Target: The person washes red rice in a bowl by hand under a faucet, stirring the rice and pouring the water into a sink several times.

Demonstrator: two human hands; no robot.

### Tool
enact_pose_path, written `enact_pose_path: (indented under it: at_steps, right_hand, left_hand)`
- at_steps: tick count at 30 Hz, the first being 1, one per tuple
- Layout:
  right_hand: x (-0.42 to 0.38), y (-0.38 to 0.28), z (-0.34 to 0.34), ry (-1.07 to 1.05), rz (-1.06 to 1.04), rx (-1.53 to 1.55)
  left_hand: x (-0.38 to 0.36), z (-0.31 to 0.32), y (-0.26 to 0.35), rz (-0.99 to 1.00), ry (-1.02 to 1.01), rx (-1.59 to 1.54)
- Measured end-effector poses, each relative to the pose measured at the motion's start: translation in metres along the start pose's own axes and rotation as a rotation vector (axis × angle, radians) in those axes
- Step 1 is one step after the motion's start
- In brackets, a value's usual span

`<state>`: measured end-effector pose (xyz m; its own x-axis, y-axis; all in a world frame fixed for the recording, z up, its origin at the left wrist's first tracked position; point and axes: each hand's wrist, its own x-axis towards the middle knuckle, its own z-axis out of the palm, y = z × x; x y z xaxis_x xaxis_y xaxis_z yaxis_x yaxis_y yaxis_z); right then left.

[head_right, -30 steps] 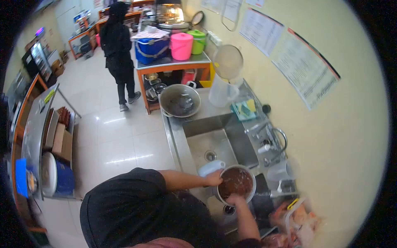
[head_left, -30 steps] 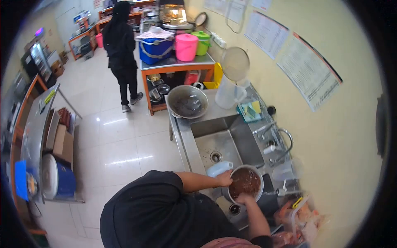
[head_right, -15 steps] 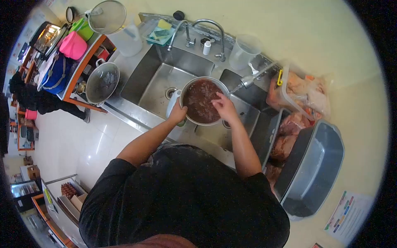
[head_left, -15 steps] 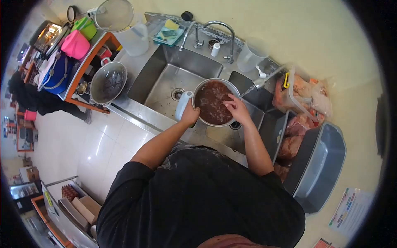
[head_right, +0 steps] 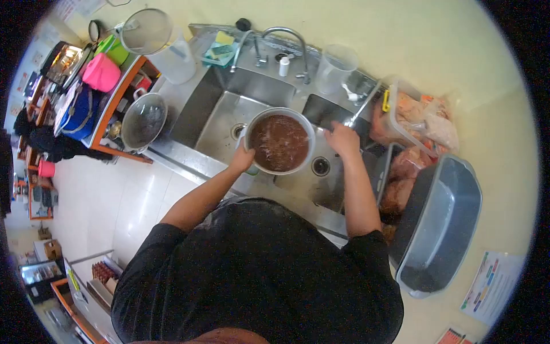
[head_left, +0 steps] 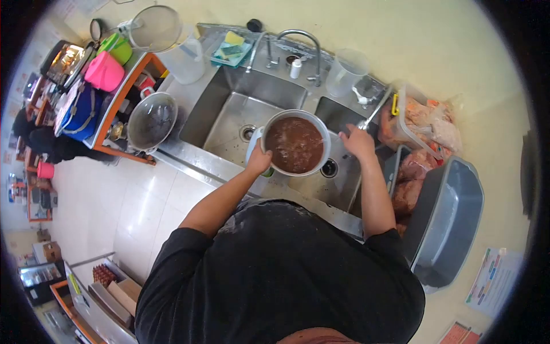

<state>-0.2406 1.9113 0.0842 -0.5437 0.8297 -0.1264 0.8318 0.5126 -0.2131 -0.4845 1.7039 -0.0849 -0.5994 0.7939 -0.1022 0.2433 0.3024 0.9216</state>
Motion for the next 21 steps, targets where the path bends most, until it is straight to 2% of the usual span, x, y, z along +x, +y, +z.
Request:
enact_pose_path:
  at_steps: [1, 4, 7, 10, 13, 16, 19, 21]
  right_hand:
    - [-0.004, 0.018, 0.016, -0.045, 0.083, -0.035]
    - [-0.016, 0.060, 0.090, 0.125, 0.018, 0.321]
    - [-0.037, 0.025, 0.120, -0.099, 0.175, 0.966]
    - [-0.064, -0.041, 0.099, -0.048, 0.214, 0.764]
    - [-0.066, -0.021, 0.155, 0.105, 0.128, 0.785]
    - [-0.099, -0.044, 0.145, 0.110, 0.180, 0.952]
    - [-0.127, -0.079, 0.122, 0.065, 0.362, 1.131]
    - [-0.143, -0.099, 0.114, 0.091, 0.411, 1.147]
  left_hand:
    - [-0.002, 0.005, -0.005, 0.029, 0.005, -0.036]
    - [-0.015, -0.010, 0.009, -0.034, -0.009, 0.014]
    - [-0.022, -0.017, 0.014, -0.030, -0.067, -0.011]
    - [-0.026, -0.023, 0.010, -0.023, -0.098, -0.044]
    - [-0.037, -0.031, -0.003, -0.052, -0.138, -0.069]
    - [-0.041, -0.049, -0.001, -0.094, -0.228, -0.159]
    - [-0.037, -0.066, -0.001, -0.167, -0.381, -0.260]
    - [-0.031, -0.079, 0.002, -0.196, -0.457, -0.289]
